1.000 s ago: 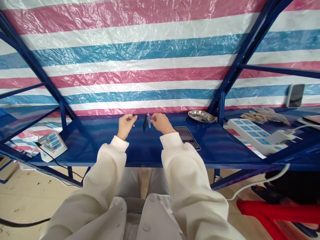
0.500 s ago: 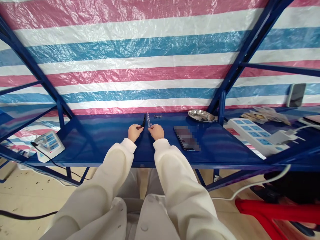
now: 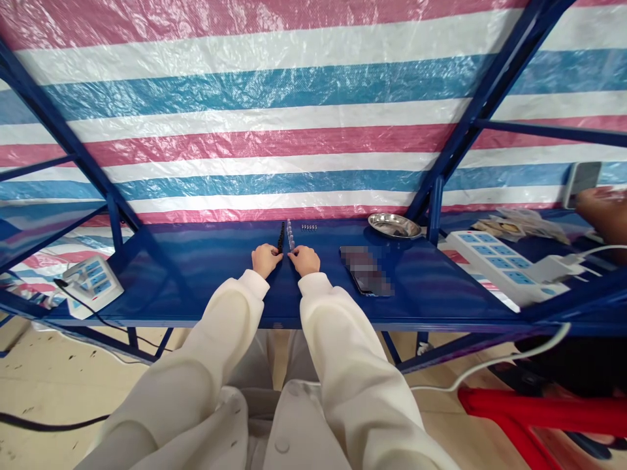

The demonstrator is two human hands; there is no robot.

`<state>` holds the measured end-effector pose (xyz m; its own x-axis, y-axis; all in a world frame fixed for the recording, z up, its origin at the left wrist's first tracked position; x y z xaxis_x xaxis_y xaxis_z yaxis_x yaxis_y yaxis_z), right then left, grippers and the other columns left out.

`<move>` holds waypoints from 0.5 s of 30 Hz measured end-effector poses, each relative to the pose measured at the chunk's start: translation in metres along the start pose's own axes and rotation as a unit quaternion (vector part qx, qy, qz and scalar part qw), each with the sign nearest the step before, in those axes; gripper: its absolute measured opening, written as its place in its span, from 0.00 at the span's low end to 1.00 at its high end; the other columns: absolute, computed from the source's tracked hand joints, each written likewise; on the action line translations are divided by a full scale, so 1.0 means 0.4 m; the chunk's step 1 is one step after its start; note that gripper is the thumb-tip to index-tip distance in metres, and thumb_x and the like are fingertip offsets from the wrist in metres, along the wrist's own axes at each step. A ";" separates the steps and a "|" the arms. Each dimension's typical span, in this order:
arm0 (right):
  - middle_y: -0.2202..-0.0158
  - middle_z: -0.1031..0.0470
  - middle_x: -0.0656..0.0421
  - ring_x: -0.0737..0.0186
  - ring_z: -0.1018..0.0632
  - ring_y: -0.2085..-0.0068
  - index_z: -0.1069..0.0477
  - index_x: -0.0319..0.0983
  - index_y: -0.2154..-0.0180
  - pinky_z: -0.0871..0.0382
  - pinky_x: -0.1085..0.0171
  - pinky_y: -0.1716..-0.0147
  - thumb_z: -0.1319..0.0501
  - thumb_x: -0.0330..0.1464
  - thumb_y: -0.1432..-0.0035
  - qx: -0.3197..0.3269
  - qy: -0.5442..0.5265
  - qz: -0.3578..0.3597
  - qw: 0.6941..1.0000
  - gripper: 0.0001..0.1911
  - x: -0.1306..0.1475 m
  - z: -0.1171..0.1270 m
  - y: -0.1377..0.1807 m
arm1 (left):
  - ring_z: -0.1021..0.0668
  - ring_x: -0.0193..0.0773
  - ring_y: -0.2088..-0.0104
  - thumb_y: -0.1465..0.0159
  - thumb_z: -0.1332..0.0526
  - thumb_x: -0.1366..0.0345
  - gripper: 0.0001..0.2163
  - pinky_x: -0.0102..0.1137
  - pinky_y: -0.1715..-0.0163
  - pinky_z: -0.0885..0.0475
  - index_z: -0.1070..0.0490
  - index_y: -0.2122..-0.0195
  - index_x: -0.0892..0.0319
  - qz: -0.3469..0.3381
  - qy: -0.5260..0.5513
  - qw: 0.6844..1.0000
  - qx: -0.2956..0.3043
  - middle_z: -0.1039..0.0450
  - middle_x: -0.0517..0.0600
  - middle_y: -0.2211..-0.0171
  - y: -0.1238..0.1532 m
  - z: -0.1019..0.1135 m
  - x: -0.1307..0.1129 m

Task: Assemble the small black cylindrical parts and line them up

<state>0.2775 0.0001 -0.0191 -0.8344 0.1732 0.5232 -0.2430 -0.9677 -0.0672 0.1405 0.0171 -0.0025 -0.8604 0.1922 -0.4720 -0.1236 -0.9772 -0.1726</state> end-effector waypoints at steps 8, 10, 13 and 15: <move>0.62 0.22 0.53 0.57 0.24 0.58 0.25 0.36 0.58 0.34 0.65 0.62 0.39 0.37 0.46 -0.004 -0.024 -0.002 1.000 0.16 -0.020 -0.011 -0.006 | 0.26 0.41 0.59 0.44 0.36 0.62 0.13 0.35 0.58 0.36 0.31 0.59 0.59 -0.067 -0.005 0.996 -0.053 0.26 0.52 0.64 0.031 0.051 -0.015; 0.62 0.22 0.53 0.58 0.24 0.59 0.25 0.36 0.59 0.34 0.66 0.63 0.38 0.38 0.47 -0.010 -0.027 -0.007 1.000 0.15 -0.023 -0.013 -0.007 | 0.26 0.40 0.59 0.41 0.39 0.64 0.13 0.33 0.59 0.35 0.33 0.55 0.59 -0.126 -0.014 0.991 -0.039 0.26 0.51 0.63 0.037 0.056 -0.030; 0.63 0.22 0.55 0.59 0.23 0.60 0.25 0.37 0.60 0.34 0.66 0.64 0.38 0.38 0.48 -0.020 -0.033 -0.011 0.999 0.14 -0.027 -0.015 -0.009 | 0.25 0.39 0.58 0.39 0.43 0.67 0.17 0.32 0.59 0.33 0.35 0.48 0.59 -0.190 -0.061 0.980 0.003 0.27 0.53 0.59 0.043 0.046 -0.047; 0.64 0.22 0.55 0.60 0.23 0.61 0.25 0.38 0.61 0.34 0.66 0.65 0.38 0.37 0.48 -0.022 -0.038 -0.011 0.999 0.14 -0.028 -0.016 -0.009 | 0.25 0.40 0.58 0.37 0.46 0.67 0.18 0.32 0.59 0.32 0.37 0.45 0.58 -0.208 -0.102 0.973 0.025 0.27 0.54 0.58 0.044 0.035 -0.050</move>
<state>0.2844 0.0028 -0.0300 -0.7892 0.1793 0.5874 -0.2840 -0.9546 -0.0902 0.1485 -0.0054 0.0161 -0.8101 0.5550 -0.1890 -0.5014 -0.8229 -0.2674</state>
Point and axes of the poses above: each hand's wrist, its own y-axis away from the middle knuckle, its own z-axis out of the back of the hand, x = y × z, the point moved 6 cm from there along -y, towards the middle knuckle
